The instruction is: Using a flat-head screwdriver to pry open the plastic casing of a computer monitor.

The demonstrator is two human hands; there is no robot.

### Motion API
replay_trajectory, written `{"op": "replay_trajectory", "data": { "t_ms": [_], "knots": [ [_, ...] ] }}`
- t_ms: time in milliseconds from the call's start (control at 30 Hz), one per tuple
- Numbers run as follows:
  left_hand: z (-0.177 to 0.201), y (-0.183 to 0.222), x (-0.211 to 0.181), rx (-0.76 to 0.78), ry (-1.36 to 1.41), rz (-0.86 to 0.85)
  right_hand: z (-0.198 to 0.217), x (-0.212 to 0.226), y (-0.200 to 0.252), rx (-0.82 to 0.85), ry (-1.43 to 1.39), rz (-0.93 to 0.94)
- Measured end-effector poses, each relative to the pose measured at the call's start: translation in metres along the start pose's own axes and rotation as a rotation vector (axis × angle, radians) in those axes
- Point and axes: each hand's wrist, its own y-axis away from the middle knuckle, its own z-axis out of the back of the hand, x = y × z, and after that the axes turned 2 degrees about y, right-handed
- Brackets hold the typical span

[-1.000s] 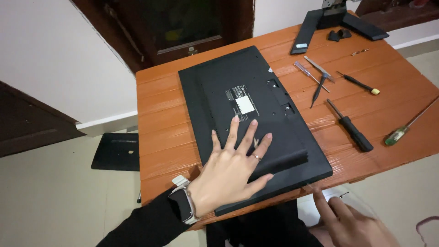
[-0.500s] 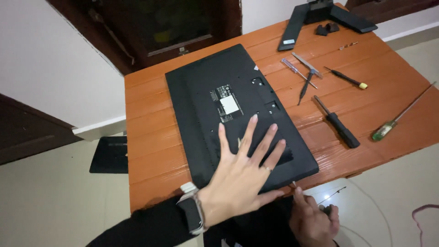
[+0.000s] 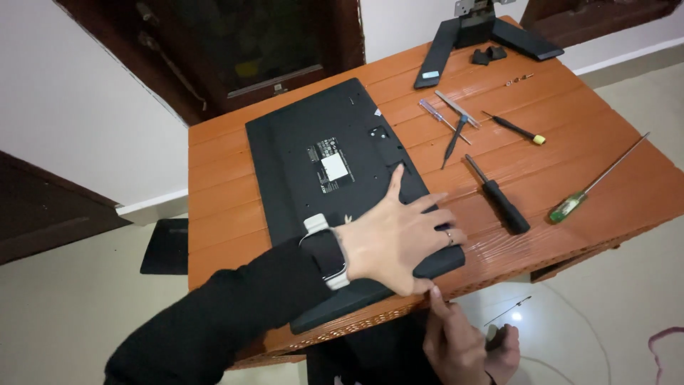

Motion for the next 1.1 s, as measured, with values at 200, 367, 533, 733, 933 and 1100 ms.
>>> {"op": "replay_trajectory", "data": {
  "t_ms": [200,367,533,733,933,1100],
  "knots": [
    [0.007,0.003,0.005,0.036,0.166,0.033,0.002,-0.054,-0.041,0.348,-0.523,0.159],
    [-0.002,0.007,0.007,-0.021,0.101,0.001,0.011,-0.065,-0.058,0.454,-0.418,0.304],
    [-0.007,0.007,0.005,-0.035,0.129,0.014,0.027,-0.061,-0.063,0.512,-0.086,0.362],
    [-0.015,0.009,0.003,-0.156,0.109,0.009,0.023,-0.062,-0.082,0.639,0.148,0.456],
    [-0.017,0.008,0.005,-0.097,0.14,0.018,0.011,-0.051,-0.058,0.23,0.187,0.572],
    [-0.021,0.014,0.01,-0.169,0.109,0.026,-0.013,-0.034,-0.042,0.061,0.111,0.446]
  ]
}}
